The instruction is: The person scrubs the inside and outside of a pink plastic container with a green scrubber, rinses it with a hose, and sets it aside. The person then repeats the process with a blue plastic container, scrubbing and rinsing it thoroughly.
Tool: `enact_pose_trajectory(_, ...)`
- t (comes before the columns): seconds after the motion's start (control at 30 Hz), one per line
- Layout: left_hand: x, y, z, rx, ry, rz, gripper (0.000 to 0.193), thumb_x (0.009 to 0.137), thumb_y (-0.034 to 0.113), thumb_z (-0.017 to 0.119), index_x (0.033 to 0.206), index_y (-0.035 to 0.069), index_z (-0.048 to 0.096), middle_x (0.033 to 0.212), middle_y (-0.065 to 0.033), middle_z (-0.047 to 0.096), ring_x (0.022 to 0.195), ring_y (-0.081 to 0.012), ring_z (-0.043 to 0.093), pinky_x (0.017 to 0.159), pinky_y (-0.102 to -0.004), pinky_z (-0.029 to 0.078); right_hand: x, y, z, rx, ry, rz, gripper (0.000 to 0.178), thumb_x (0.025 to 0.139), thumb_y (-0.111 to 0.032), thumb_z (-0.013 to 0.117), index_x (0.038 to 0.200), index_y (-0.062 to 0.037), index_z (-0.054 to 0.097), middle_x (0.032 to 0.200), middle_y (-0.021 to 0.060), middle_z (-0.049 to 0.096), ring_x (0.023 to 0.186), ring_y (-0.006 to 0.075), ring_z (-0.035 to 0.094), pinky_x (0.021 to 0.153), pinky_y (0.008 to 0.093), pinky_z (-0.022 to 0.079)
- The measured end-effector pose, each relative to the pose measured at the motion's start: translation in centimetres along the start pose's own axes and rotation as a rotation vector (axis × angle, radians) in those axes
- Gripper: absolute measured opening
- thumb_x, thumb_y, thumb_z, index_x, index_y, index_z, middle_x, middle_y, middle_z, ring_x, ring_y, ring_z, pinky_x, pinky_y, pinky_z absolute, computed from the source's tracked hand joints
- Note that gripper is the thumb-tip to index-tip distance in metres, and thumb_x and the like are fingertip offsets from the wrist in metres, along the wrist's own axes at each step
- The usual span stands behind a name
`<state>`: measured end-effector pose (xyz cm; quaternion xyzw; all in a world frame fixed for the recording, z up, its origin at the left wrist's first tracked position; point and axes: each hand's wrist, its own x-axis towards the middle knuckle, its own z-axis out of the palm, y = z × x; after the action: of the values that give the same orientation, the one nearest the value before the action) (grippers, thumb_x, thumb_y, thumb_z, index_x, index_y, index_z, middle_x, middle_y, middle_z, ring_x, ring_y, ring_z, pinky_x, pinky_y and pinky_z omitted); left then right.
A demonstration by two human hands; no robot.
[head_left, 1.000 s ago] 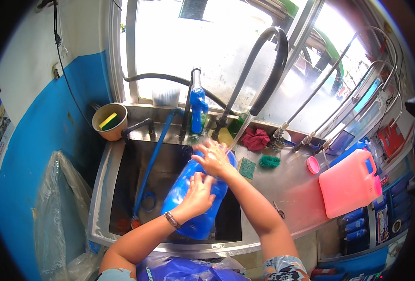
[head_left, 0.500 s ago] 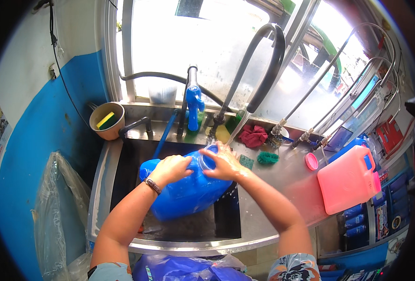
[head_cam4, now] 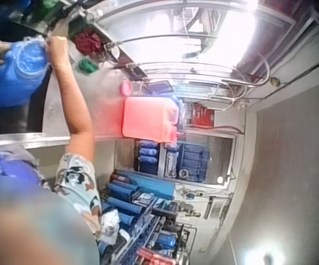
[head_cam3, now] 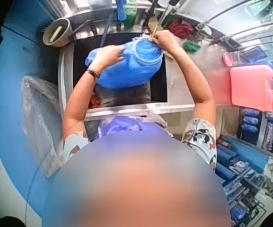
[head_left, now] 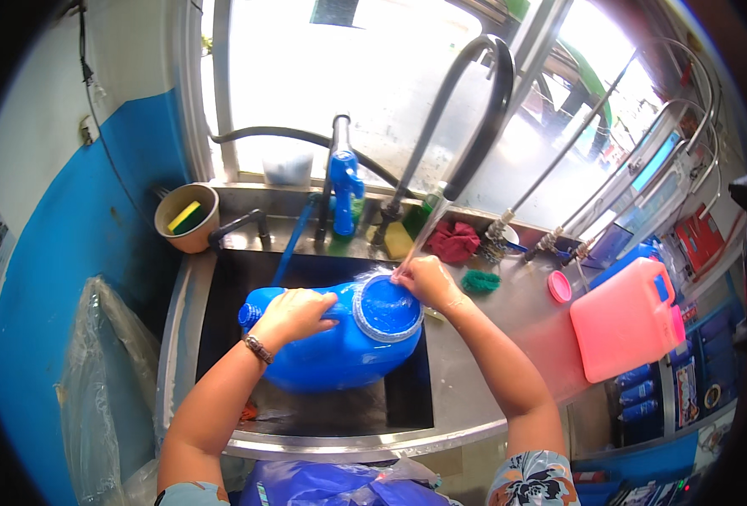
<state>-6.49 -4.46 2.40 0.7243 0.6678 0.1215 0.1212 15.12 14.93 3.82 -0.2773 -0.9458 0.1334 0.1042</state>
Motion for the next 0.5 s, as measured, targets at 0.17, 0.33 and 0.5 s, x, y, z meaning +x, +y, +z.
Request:
enact_pose_trajectory(0.17,0.7,1.6,0.4,0.024,-0.036,0.107,0.030,0.083,0.033,0.069,0.096,0.007,0.060,0.087,-0.0151,0.068,0.087,-0.0354,0.066,0.074,-0.0498,0.052,-3.3,1.9,0.3,-0.102,0.133,-0.229,0.014,0.084,-0.016,0.066,0.080,-0.0030,0.066,0.076,0.0165,0.065,0.074,0.0359,0.064,0.068,0.0434,0.052)
enact_pose_trajectory(0.33,2.1,3.6,1.1,0.078,-0.065,0.190,0.029,0.082,0.032,0.069,0.094,0.007,0.061,0.086,-0.0143,0.068,0.087,-0.0328,0.067,0.075,-0.0469,0.053,-6.6,2.8,0.4,0.000,0.064,-0.059,0.014,0.079,-0.012,0.063,0.072,-0.0025,0.057,0.075,0.0164,0.064,0.073,0.0363,0.063,0.068,0.0428,0.052)
enact_pose_trajectory(0.5,2.5,4.8,1.4,0.072,-0.078,0.253,0.029,0.082,0.034,0.069,0.090,0.007,0.060,0.084,-0.0136,0.068,0.086,-0.0325,0.067,0.075,-0.0454,0.053,-8.3,3.7,1.0,0.089,0.115,0.171,0.006,0.075,-0.003,0.059,0.071,-0.0017,0.064,0.068,0.0126,0.067,0.066,0.0301,0.066,0.061,0.0360,0.053)
